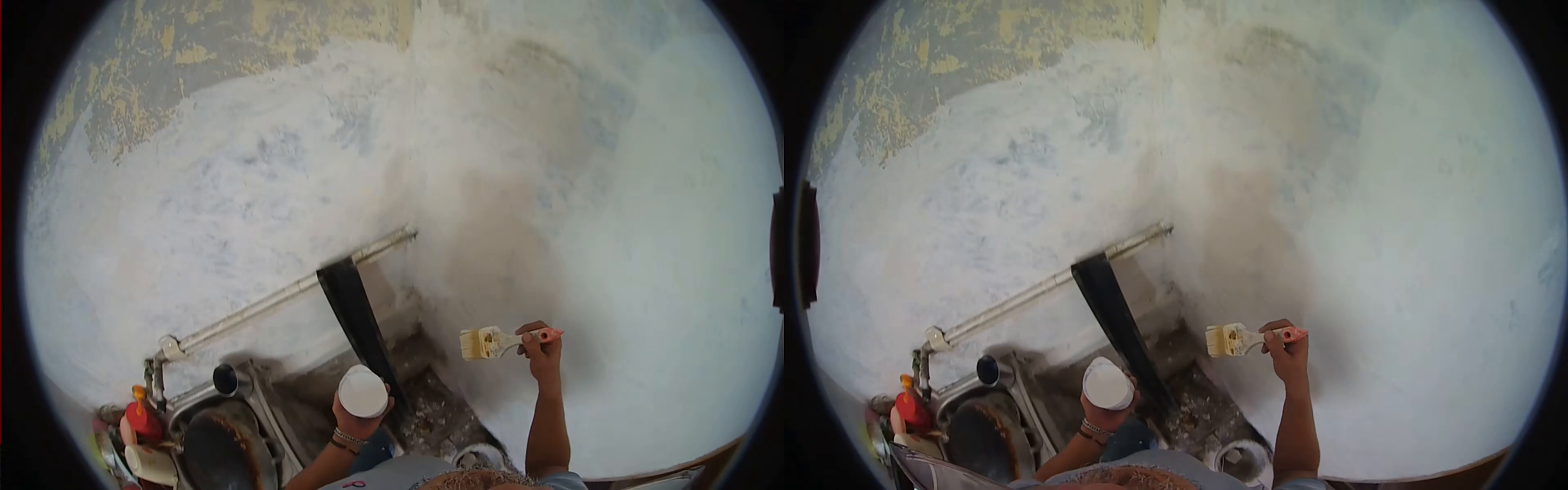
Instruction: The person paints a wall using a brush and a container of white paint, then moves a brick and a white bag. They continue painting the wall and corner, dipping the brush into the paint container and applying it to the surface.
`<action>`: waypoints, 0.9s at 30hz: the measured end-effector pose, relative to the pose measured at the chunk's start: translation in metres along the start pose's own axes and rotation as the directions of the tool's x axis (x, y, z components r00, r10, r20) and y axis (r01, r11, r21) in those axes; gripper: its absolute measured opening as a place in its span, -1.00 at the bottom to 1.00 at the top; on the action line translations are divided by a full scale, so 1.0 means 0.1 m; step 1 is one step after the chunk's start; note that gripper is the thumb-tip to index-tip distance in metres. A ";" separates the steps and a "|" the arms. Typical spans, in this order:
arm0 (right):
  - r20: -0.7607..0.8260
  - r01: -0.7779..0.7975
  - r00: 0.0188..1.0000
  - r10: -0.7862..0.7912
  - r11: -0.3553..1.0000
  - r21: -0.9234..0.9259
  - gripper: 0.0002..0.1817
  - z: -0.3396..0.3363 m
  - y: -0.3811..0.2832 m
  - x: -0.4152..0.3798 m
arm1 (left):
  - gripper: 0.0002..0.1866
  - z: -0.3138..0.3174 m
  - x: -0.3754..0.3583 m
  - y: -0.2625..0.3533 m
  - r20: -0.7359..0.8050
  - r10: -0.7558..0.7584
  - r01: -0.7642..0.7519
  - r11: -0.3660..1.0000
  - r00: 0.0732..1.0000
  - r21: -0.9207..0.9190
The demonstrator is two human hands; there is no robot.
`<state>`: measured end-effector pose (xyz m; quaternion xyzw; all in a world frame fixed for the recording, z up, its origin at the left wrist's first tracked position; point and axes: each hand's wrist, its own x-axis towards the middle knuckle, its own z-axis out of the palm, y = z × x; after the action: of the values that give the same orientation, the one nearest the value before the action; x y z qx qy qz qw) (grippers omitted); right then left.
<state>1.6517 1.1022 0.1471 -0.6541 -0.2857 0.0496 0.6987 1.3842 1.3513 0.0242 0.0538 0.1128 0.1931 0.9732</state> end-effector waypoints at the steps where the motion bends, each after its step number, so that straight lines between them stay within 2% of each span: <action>1: 0.012 0.018 1.000 -0.018 1.000 0.002 -0.81 0.07 -0.12 0.15 | -0.34 0.05 0.12 0.08 0.004 0.010 -0.010 1.000 1.000 0.027; 5: 0.103 0.131 0.986 -0.128 0.991 -0.024 -0.82 0.29 -0.50 0.76 | -0.33 0.26 0.43 0.36 -0.012 0.033 -0.032 0.997 0.999 0.075; 8: 0.213 0.135 0.971 -0.109 0.985 -0.111 -0.84 0.33 -0.91 1.27 | -0.37 0.51 0.67 0.63 -0.014 -0.036 0.037 0.999 0.999 0.036; 12: 0.171 -0.033 0.984 0.052 0.993 -0.114 -0.86 0.27 -0.99 1.46 | -0.39 0.87 0.95 0.89 -0.015 -0.132 0.132 0.990 0.991 0.048; 16: 0.161 -0.044 0.984 0.082 0.974 -0.223 -0.84 0.35 -1.02 1.50 | -0.35 1.28 1.13 1.02 -0.043 -0.134 0.138 0.986 0.990 0.089; 17: 0.156 -0.015 0.987 0.045 0.982 -0.188 -0.88 0.40 -1.04 1.50 | -0.36 1.34 1.20 1.04 -0.017 -0.139 0.140 0.987 0.990 0.080; 20: 0.127 0.076 0.991 -0.032 0.932 -0.355 -0.89 0.37 -0.84 1.54 | -0.37 1.40 1.30 1.11 -0.002 -0.167 0.166 0.983 0.986 0.075; 22: 0.058 0.043 0.998 -0.024 0.932 -0.361 -0.86 0.48 -0.93 1.51 | -0.37 1.44 1.36 1.12 -0.011 -0.166 0.166 0.983 0.986 0.083; 26: 0.028 0.065 0.998 -0.058 0.918 -0.391 -0.85 0.54 -0.98 1.51 | -0.35 1.52 1.41 1.15 0.036 -0.209 0.206 0.975 0.977 0.088; 27: 0.023 0.075 0.997 -0.072 0.915 -0.397 -0.85 0.54 -0.95 1.52 | -0.36 1.54 1.41 1.16 0.008 -0.222 0.220 0.970 0.975 0.105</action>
<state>1.7239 1.2041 0.2862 -0.7708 -0.3169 -0.0333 0.5517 1.5060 1.5037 0.1622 0.0929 0.1184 0.0769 0.9856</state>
